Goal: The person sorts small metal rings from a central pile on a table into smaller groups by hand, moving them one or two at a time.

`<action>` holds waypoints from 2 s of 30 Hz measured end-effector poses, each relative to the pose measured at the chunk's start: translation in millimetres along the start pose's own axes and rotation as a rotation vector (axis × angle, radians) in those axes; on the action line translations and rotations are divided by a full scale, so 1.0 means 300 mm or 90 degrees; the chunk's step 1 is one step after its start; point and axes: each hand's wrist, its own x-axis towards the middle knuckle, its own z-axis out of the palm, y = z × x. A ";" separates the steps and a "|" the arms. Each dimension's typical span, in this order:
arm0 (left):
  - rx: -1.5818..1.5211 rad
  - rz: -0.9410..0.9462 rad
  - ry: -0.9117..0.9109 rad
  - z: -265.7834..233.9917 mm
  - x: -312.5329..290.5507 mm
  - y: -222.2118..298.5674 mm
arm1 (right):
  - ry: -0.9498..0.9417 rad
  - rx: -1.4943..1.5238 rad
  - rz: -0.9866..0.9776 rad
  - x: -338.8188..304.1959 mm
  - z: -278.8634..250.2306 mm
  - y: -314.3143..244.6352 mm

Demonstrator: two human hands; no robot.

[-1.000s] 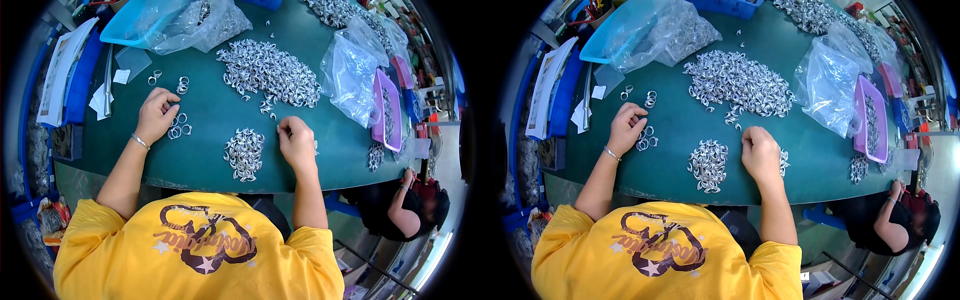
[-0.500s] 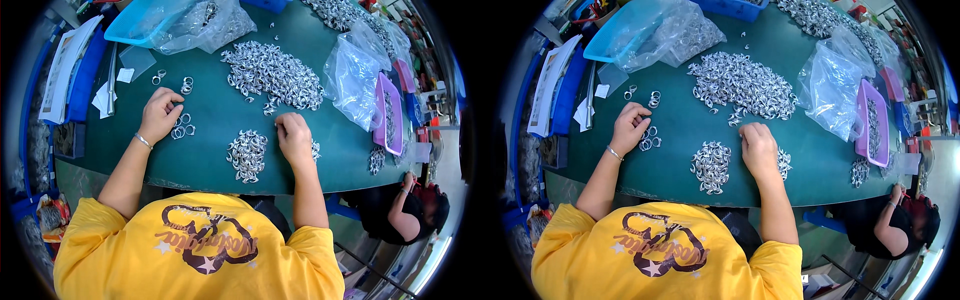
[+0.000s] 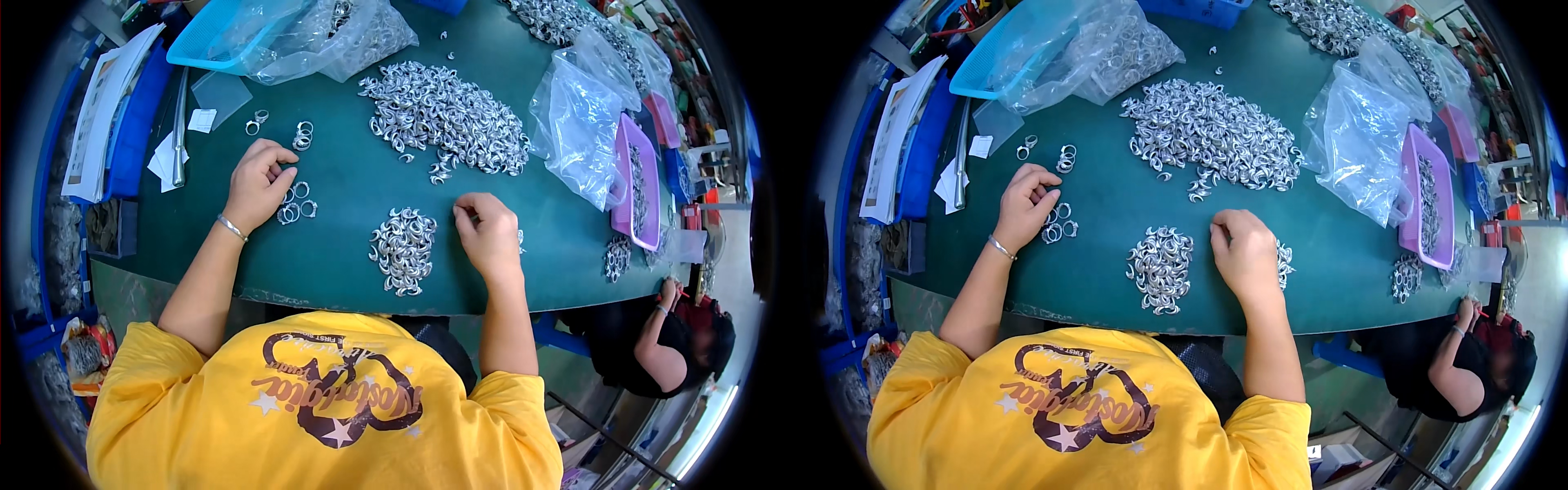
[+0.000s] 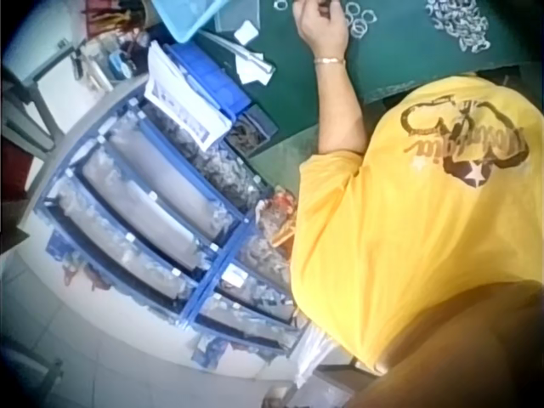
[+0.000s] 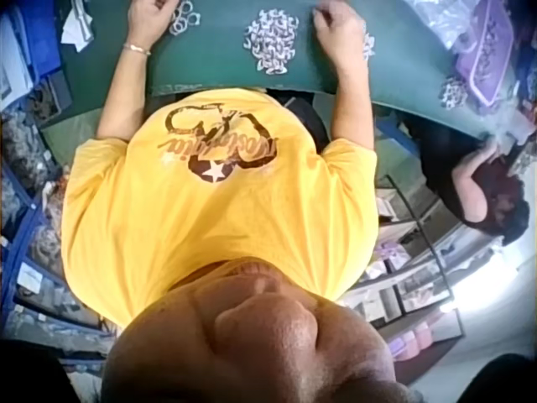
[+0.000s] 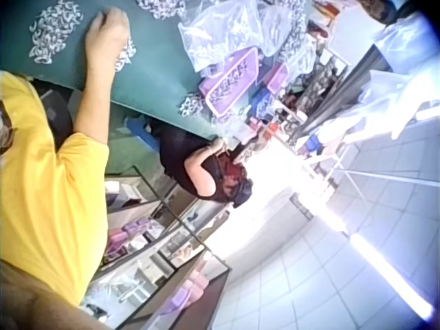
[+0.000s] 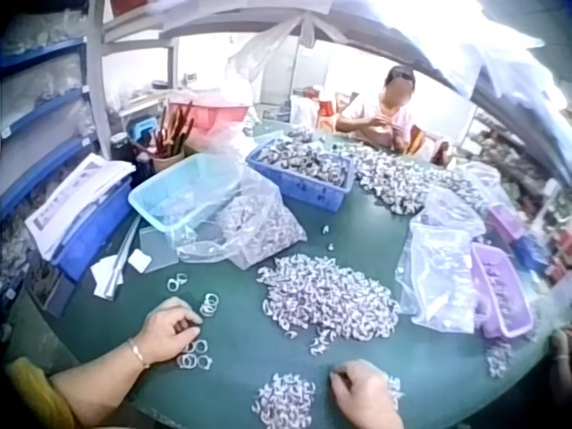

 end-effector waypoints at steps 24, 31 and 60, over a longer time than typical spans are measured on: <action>-0.004 -0.009 0.004 0.006 0.000 -0.007 | 0.010 -0.050 0.111 -0.046 -0.236 0.088; -0.018 -0.012 0.002 0.006 0.000 -0.003 | -0.032 -0.071 -0.280 0.107 0.066 -0.017; -0.003 -0.002 0.000 0.003 0.001 -0.002 | 0.074 -0.087 0.004 0.027 -0.028 0.068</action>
